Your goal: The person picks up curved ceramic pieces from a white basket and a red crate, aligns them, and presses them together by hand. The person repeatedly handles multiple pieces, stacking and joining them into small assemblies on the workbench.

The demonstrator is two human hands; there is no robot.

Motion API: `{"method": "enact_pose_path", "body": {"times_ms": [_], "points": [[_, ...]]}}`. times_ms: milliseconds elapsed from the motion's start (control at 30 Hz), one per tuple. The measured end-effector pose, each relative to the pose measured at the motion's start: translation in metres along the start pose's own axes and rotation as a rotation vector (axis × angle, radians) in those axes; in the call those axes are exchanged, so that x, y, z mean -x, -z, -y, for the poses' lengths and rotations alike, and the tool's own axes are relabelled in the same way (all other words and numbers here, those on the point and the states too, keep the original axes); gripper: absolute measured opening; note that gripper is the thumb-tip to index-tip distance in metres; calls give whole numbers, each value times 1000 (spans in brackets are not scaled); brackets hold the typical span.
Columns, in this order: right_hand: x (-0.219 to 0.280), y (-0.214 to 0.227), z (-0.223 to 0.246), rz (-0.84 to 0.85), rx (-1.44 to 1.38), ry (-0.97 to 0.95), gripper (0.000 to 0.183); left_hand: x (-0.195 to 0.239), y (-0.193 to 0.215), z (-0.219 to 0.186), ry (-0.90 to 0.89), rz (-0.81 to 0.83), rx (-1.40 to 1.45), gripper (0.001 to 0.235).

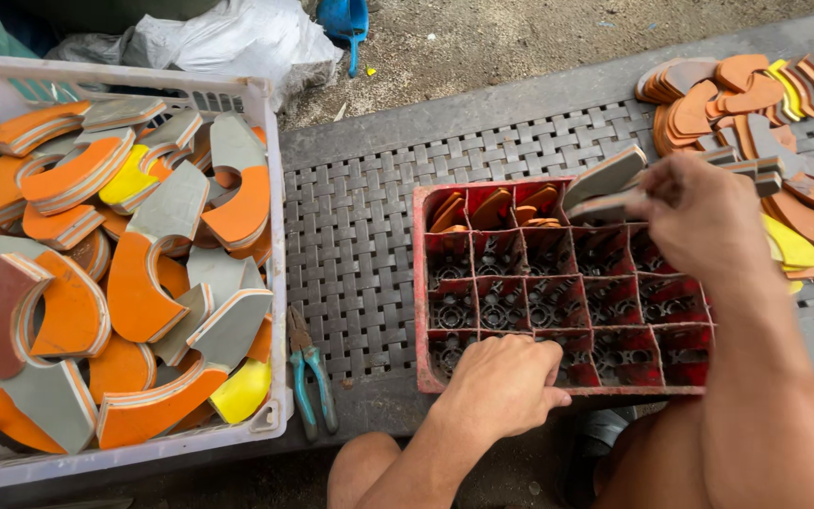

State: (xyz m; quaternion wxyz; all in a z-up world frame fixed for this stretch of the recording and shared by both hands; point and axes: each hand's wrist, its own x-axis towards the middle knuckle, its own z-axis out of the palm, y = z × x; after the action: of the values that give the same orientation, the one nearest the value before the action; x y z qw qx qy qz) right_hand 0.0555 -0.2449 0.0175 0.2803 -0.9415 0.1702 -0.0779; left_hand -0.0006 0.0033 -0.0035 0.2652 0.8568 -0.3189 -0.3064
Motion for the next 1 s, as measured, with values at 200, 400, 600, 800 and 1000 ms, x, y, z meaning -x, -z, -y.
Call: {"method": "enact_pose_path", "body": {"times_ms": [200,400,600,800,1000], "points": [[1,-8,-3,68,209,127,27,0,-2,2,-11,-50,29,30],[6,-5,-9,-250,-446,68,18,-4,-6,3,5,-7,-1,31],[26,6,-17,-363,-695,175,11,-2,3,4,-24,-70,-55,41],[73,-8,21,-262,-663,385,16,-4,21,5,-326,-855,48,77],[70,-8,35,283,-916,438,28,-2,31,14,-170,-745,189,50]]}}
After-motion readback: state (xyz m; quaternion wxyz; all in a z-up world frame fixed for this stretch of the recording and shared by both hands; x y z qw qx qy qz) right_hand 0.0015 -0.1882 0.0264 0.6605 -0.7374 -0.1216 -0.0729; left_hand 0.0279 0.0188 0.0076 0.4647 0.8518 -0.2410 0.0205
